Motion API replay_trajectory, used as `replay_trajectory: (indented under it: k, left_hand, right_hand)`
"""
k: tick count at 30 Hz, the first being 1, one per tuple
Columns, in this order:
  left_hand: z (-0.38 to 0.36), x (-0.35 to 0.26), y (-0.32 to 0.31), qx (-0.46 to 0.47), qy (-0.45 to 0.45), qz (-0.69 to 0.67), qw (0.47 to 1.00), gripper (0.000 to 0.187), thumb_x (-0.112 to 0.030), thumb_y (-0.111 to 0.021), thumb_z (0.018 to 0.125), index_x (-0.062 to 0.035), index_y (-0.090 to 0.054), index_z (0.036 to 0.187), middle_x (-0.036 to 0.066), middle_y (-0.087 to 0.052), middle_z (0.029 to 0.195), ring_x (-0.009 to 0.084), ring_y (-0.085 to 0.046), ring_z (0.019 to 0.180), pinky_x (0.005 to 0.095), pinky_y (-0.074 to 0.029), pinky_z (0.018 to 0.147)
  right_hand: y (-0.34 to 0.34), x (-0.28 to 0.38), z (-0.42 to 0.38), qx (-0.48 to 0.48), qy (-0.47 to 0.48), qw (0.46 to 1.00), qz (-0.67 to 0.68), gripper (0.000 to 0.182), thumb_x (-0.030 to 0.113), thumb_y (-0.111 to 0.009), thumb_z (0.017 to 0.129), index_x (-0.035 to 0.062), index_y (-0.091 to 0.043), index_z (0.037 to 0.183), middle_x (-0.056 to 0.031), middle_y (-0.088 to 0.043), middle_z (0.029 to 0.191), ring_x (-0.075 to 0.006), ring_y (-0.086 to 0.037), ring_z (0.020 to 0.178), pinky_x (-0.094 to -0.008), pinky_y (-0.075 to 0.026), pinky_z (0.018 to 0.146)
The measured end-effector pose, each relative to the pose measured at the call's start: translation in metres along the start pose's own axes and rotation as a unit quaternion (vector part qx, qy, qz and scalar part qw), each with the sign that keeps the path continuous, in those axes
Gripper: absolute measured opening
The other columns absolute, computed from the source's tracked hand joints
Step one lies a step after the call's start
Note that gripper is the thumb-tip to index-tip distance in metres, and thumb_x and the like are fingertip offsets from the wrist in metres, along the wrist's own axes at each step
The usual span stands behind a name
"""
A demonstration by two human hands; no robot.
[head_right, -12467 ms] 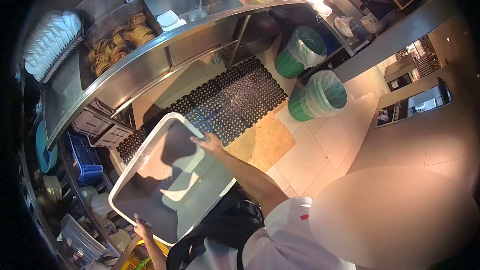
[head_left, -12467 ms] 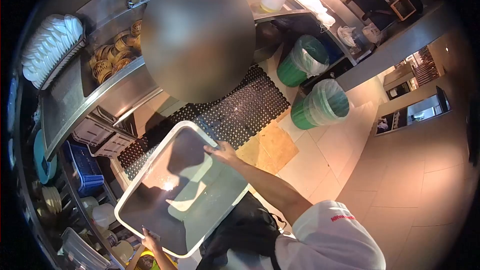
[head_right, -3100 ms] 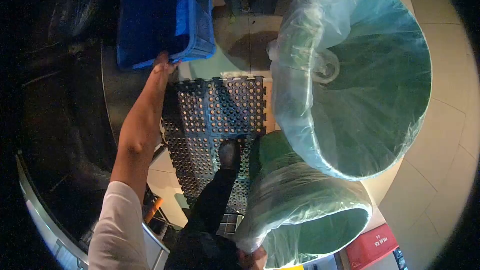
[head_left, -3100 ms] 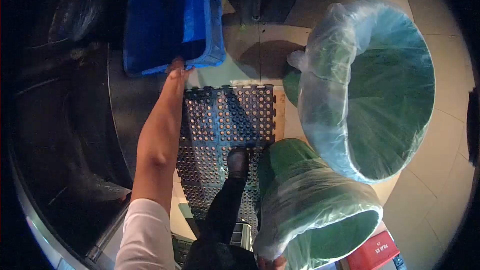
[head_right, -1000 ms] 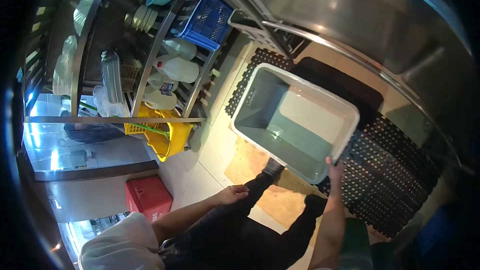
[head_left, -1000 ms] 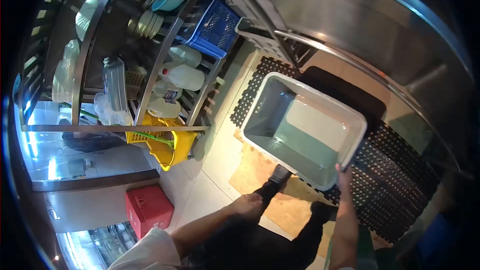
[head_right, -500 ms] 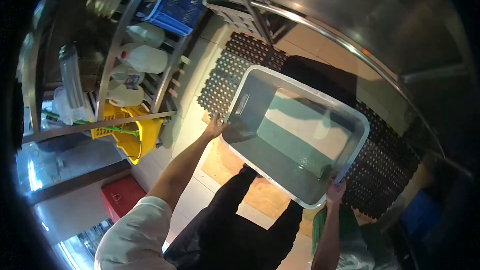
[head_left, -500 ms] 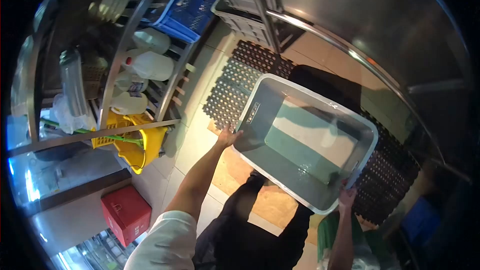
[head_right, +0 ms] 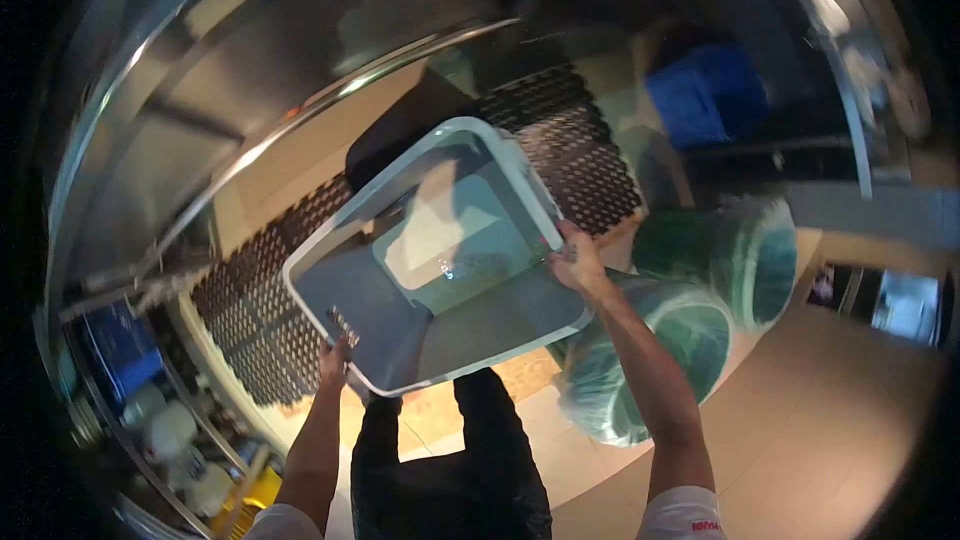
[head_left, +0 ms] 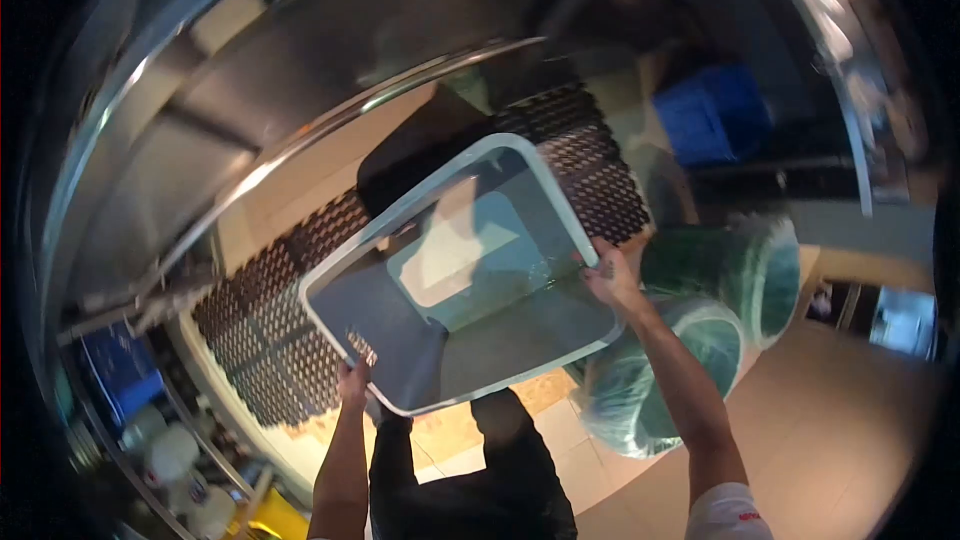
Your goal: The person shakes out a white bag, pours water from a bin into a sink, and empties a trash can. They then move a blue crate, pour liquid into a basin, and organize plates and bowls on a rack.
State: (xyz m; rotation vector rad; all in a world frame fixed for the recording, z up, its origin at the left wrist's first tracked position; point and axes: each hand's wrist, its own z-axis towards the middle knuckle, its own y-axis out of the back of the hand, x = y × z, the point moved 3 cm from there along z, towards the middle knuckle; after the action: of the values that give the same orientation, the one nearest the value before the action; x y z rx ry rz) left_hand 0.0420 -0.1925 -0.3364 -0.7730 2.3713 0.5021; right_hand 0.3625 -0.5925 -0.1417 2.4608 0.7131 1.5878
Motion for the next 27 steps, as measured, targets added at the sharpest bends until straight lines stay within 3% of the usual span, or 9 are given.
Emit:
replay_trajectory:
  k: [1, 4, 6, 8, 9, 12, 13, 16, 27]
  left_hand:
    - [-0.009, -0.022, -0.029, 0.0, 0.022, -0.018, 1.0, 0.018, -0.013, -0.059, 0.077, -0.0065, -0.048, 0.09, 0.002, -0.052, 0.068, 0.0112, -0.05, 0.059, 0.0252, -0.04, 0.05]
    - [-0.035, -0.076, -0.117, 0.009, 0.031, -0.022, 0.999, 0.014, -0.016, -0.058, 0.078, -0.0078, -0.048, 0.086, 0.0, -0.049, 0.065, 0.0107, -0.048, 0.057, 0.0247, -0.041, 0.05]
    - [-0.038, -0.098, -0.164, 0.014, 0.012, -0.017, 1.0, 0.012, -0.018, -0.056, 0.08, -0.0086, -0.049, 0.082, 0.0, -0.047, 0.063, 0.0109, -0.047, 0.056, 0.0248, -0.041, 0.051]
    - [-0.031, -0.106, -0.215, 0.153, 0.129, -0.11, 0.974, 0.017, -0.024, -0.052, 0.082, -0.0103, -0.047, 0.074, -0.001, -0.042, 0.059, 0.0114, -0.044, 0.054, 0.0255, -0.04, 0.052]
    - [-0.041, -0.115, -0.241, 0.096, 0.105, -0.058, 0.988, 0.024, -0.033, -0.051, 0.084, -0.0122, -0.046, 0.071, -0.002, -0.038, 0.057, 0.0104, -0.041, 0.052, 0.0244, -0.037, 0.05]
    - [-0.069, -0.15, -0.334, 0.18, 0.08, -0.102, 0.975, 0.028, -0.037, -0.052, 0.083, -0.0127, -0.045, 0.07, -0.003, -0.038, 0.057, 0.0098, -0.04, 0.052, 0.0242, -0.035, 0.049]
    - [-0.061, -0.146, -0.357, 0.154, 0.084, -0.115, 0.978, 0.033, -0.041, -0.053, 0.082, -0.0123, -0.045, 0.069, -0.004, -0.039, 0.057, 0.0098, -0.039, 0.052, 0.0238, -0.036, 0.05]
    - [-0.078, -0.161, -0.448, 0.162, 0.115, -0.142, 0.97, 0.033, -0.04, -0.053, 0.082, -0.0119, -0.043, 0.068, -0.003, -0.04, 0.055, 0.0107, -0.04, 0.05, 0.0238, -0.036, 0.048]
    - [-0.092, -0.192, -0.693, 0.151, 0.156, -0.11, 0.97, 0.027, -0.031, -0.055, 0.082, -0.0124, -0.046, 0.065, -0.003, -0.041, 0.052, 0.0093, -0.04, 0.045, 0.0234, -0.036, 0.044]
  right_hand:
    - [0.031, 0.009, 0.004, 0.013, 0.01, 0.988, -0.154, 0.028, 0.003, -0.056, 0.064, -0.0033, -0.054, 0.092, -0.0168, -0.056, 0.091, -0.0262, -0.055, 0.086, -0.0334, -0.043, 0.074]
    - [0.112, -0.009, 0.027, -0.013, 0.124, 0.986, -0.11, 0.034, 0.006, -0.058, 0.059, -0.0036, -0.055, 0.092, -0.0199, -0.055, 0.091, -0.0305, -0.054, 0.088, -0.034, -0.042, 0.076]
    - [0.171, 0.002, 0.028, -0.064, 0.141, 0.972, -0.175, 0.04, 0.005, -0.059, 0.059, -0.0029, -0.054, 0.097, -0.0199, -0.055, 0.094, -0.0332, -0.053, 0.09, -0.0349, -0.042, 0.078]
    - [0.217, 0.018, 0.033, -0.094, 0.156, 0.947, -0.265, 0.041, 0.006, -0.06, 0.059, -0.0018, -0.053, 0.099, -0.0198, -0.054, 0.096, -0.0343, -0.052, 0.091, -0.0358, -0.042, 0.078]
    - [0.243, 0.029, 0.032, -0.078, 0.132, 0.956, -0.252, 0.041, 0.008, -0.061, 0.06, 0.0006, -0.053, 0.099, -0.0189, -0.053, 0.098, -0.0345, -0.051, 0.093, -0.0382, -0.042, 0.08]
    - [0.315, 0.044, 0.048, -0.187, 0.101, 0.922, -0.325, 0.037, 0.009, -0.059, 0.063, 0.0025, -0.054, 0.099, -0.0179, -0.052, 0.097, -0.0343, -0.05, 0.095, -0.04, -0.042, 0.081]
    - [0.338, 0.043, 0.06, -0.212, 0.091, 0.914, -0.333, 0.037, 0.008, -0.059, 0.063, 0.0034, -0.054, 0.1, -0.0179, -0.054, 0.097, -0.0342, -0.051, 0.095, -0.0402, -0.042, 0.081]
    - [0.408, 0.055, 0.1, -0.251, -0.029, 0.908, -0.334, 0.036, 0.007, -0.057, 0.064, 0.0074, -0.057, 0.1, -0.0175, -0.058, 0.096, -0.0338, -0.054, 0.094, -0.0399, -0.044, 0.081]
    - [0.61, 0.008, 0.274, -0.309, -0.12, 0.872, -0.36, 0.04, 0.015, -0.051, 0.069, 0.0208, -0.056, 0.108, -0.0134, -0.058, 0.102, -0.0295, -0.054, 0.098, -0.0375, -0.043, 0.083]
